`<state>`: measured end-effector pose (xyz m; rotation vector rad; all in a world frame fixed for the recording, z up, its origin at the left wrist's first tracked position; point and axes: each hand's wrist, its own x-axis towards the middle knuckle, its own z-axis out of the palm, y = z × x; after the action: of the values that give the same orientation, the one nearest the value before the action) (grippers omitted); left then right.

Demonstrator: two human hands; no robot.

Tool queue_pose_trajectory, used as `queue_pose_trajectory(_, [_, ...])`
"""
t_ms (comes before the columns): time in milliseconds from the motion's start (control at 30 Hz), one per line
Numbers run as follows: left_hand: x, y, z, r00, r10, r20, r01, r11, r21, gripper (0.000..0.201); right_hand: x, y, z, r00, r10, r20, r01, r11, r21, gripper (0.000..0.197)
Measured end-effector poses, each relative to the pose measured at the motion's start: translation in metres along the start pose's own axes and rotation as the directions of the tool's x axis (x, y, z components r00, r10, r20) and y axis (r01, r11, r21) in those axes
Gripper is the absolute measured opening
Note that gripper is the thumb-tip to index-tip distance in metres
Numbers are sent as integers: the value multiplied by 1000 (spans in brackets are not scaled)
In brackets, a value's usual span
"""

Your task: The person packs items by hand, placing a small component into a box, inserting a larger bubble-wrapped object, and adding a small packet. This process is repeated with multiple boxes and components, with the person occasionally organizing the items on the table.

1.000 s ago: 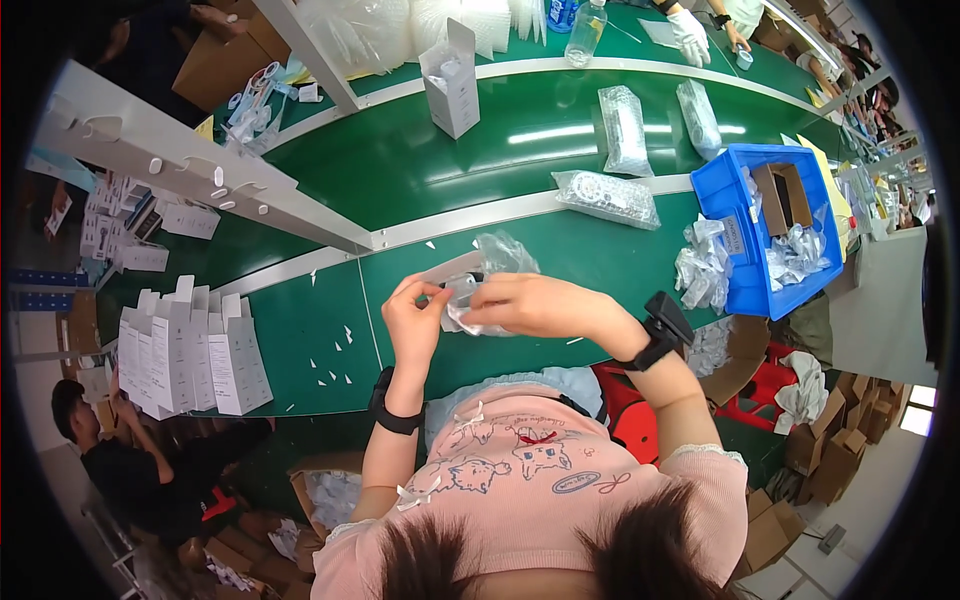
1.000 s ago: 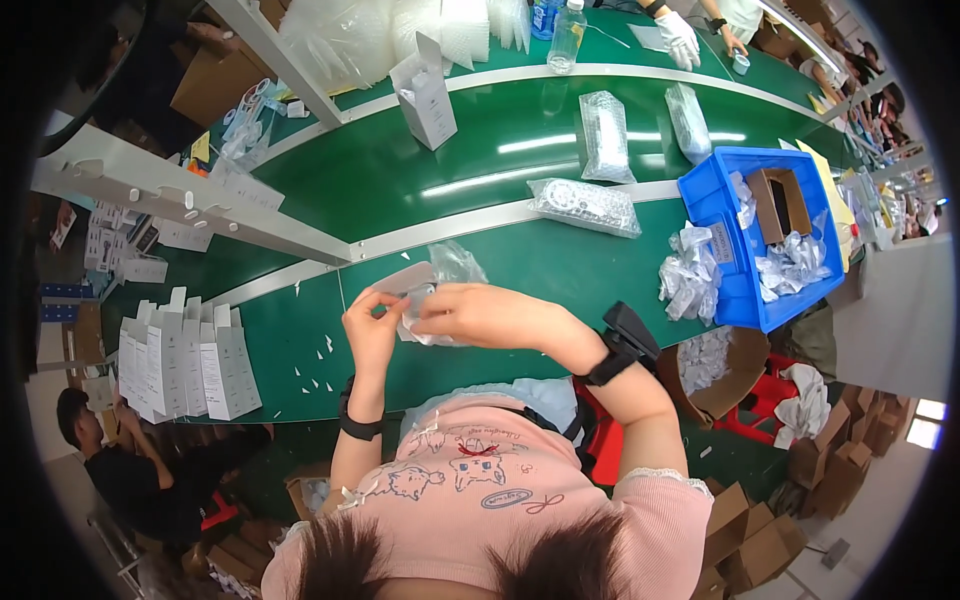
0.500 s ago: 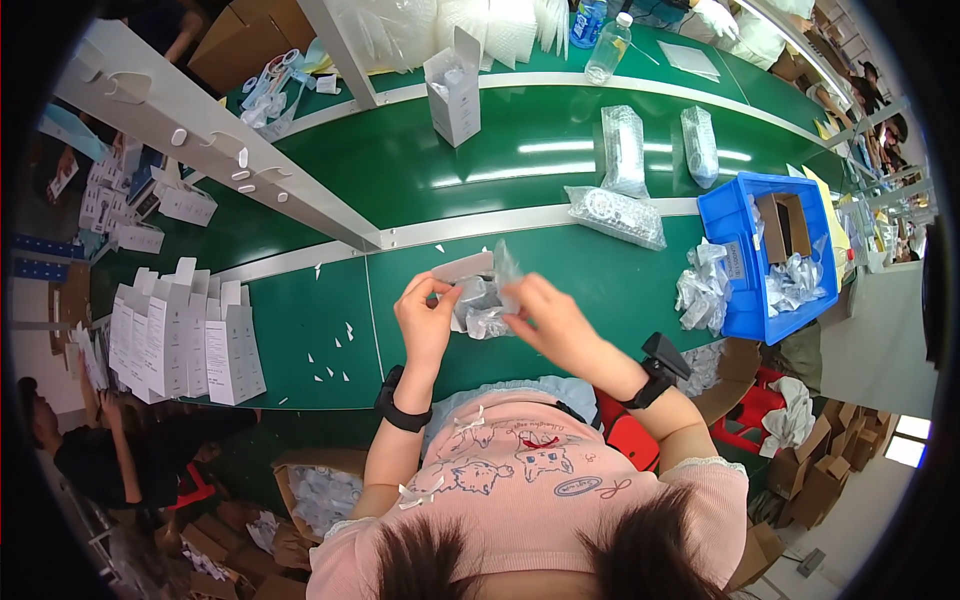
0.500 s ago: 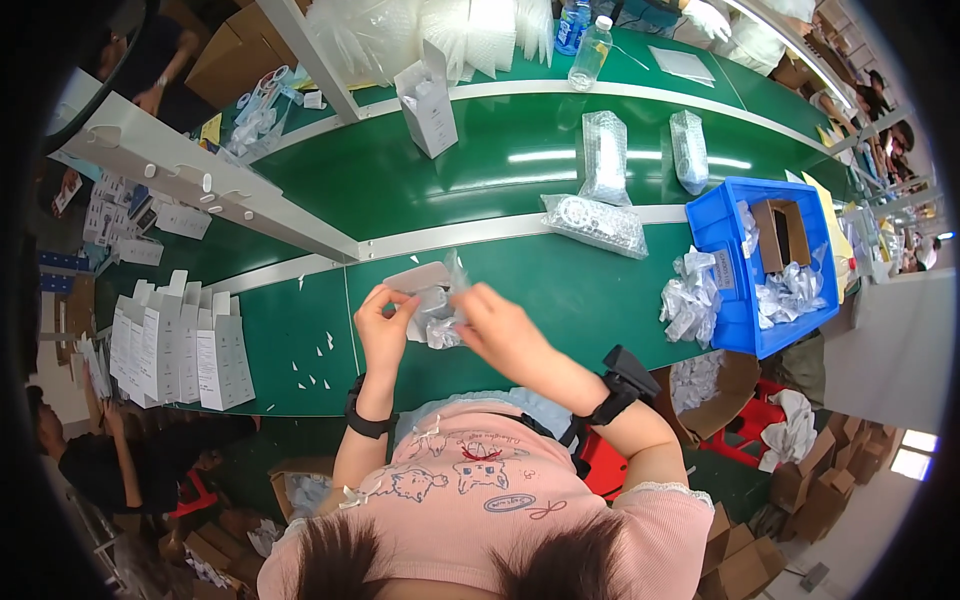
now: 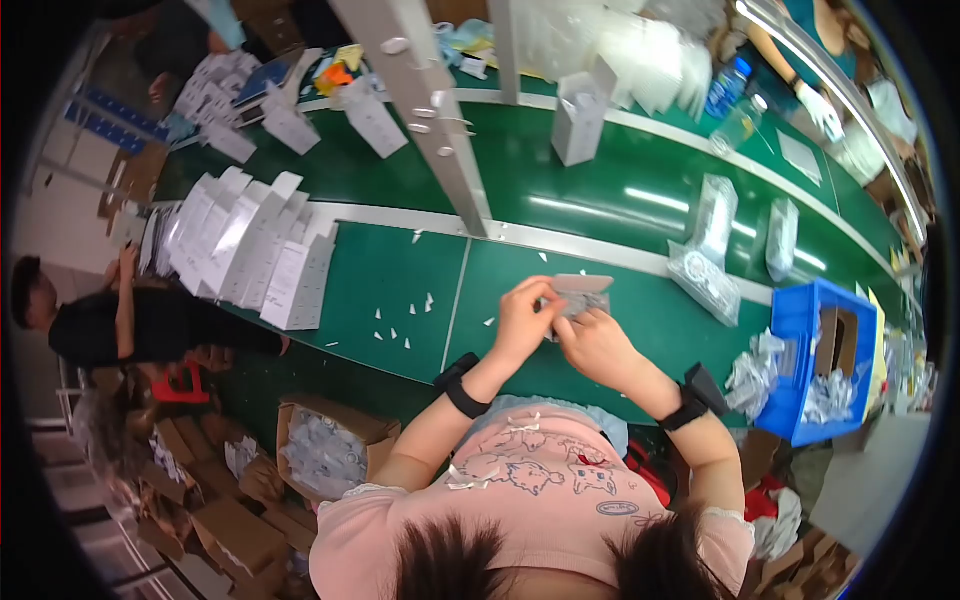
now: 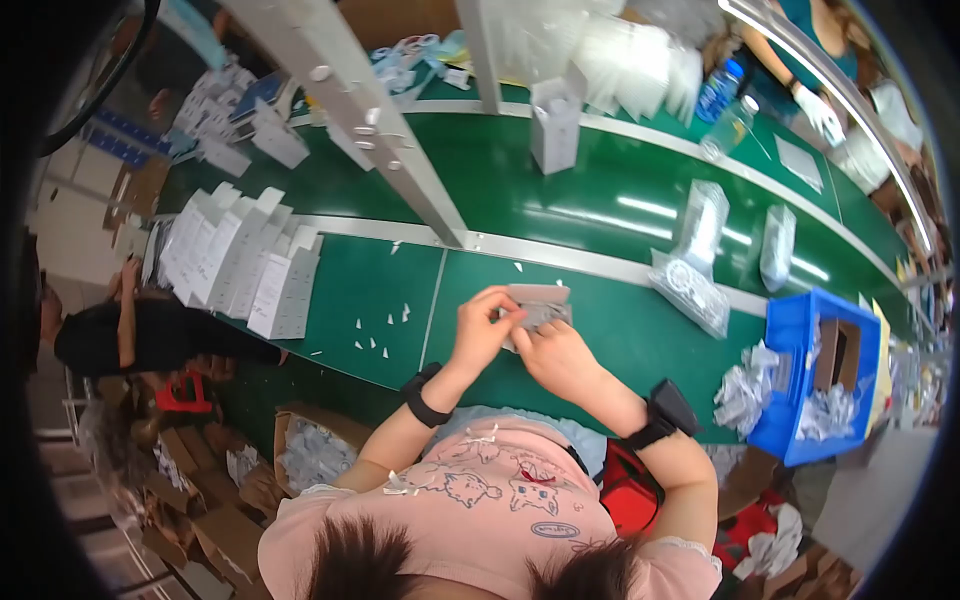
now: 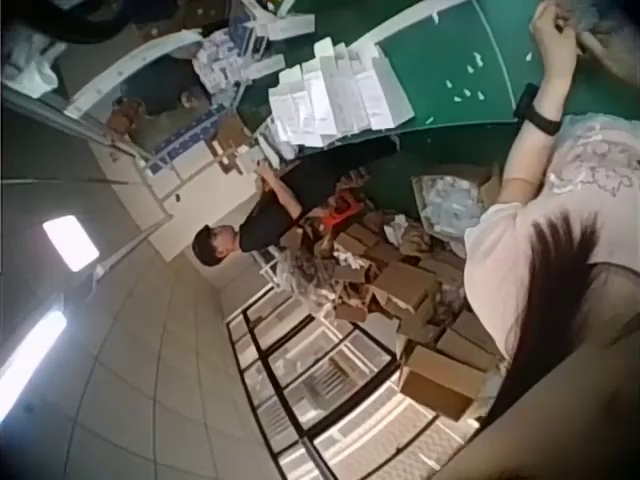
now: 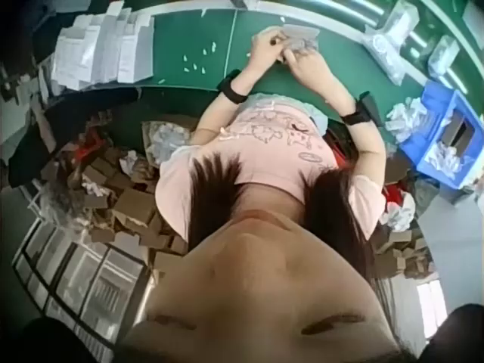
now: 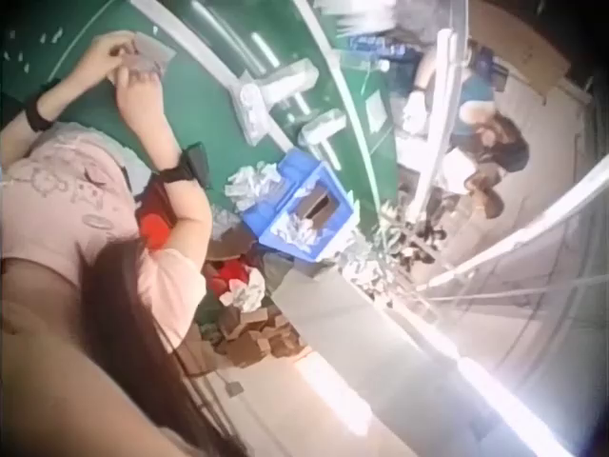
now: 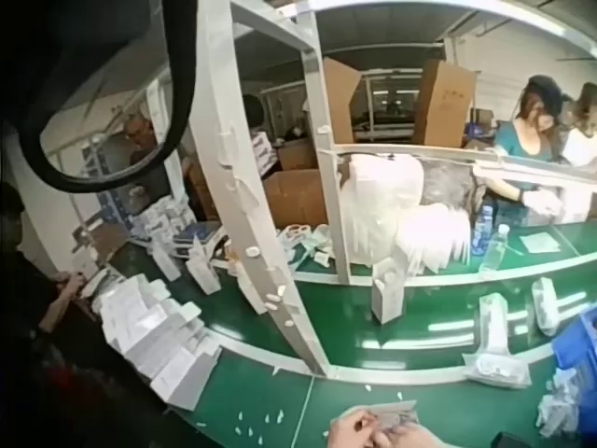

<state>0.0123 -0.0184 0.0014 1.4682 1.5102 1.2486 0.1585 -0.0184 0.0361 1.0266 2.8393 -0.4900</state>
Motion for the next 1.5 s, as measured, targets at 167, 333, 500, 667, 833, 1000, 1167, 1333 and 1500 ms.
queue_pose_trajectory(167, [-10,-5,1,999,17,39,-10,985,-171,11,-27,3,9,878,-144,-457,94,987,-131,31])
queue_pose_trajectory(333, [-8,-4,2,998,-20,57,28,991,-134,11,-34,19,17,812,-19,-583,117,984,131,62])
queue_pose_trajectory(500, [-6,-12,17,997,-70,37,77,963,-259,9,-27,49,92,754,429,-496,176,597,783,81])
queue_pose_trajectory(667, [-20,8,-17,971,33,-237,-109,942,-317,19,3,84,79,692,684,-231,100,226,969,78])
queue_pose_trajectory(833, [-93,-19,-104,732,-66,-678,-88,978,-189,22,79,188,50,284,797,-533,83,534,842,84])
queue_pose_trajectory(1000, [-151,-88,-281,221,54,-974,-12,999,53,25,99,286,54,133,572,-809,-95,820,565,93])
queue_pose_trajectory(1167, [-121,-192,-513,152,141,-978,62,987,151,40,71,217,83,-96,757,-646,-228,615,755,74])
queue_pose_trajectory(1333, [-39,-305,-664,481,-316,-818,80,945,-318,43,87,46,152,-116,858,-501,-117,489,864,40])
queue_pose_trajectory(1500, [25,-363,-693,664,-624,-412,207,683,-701,47,223,-141,105,543,686,-484,45,552,833,43])
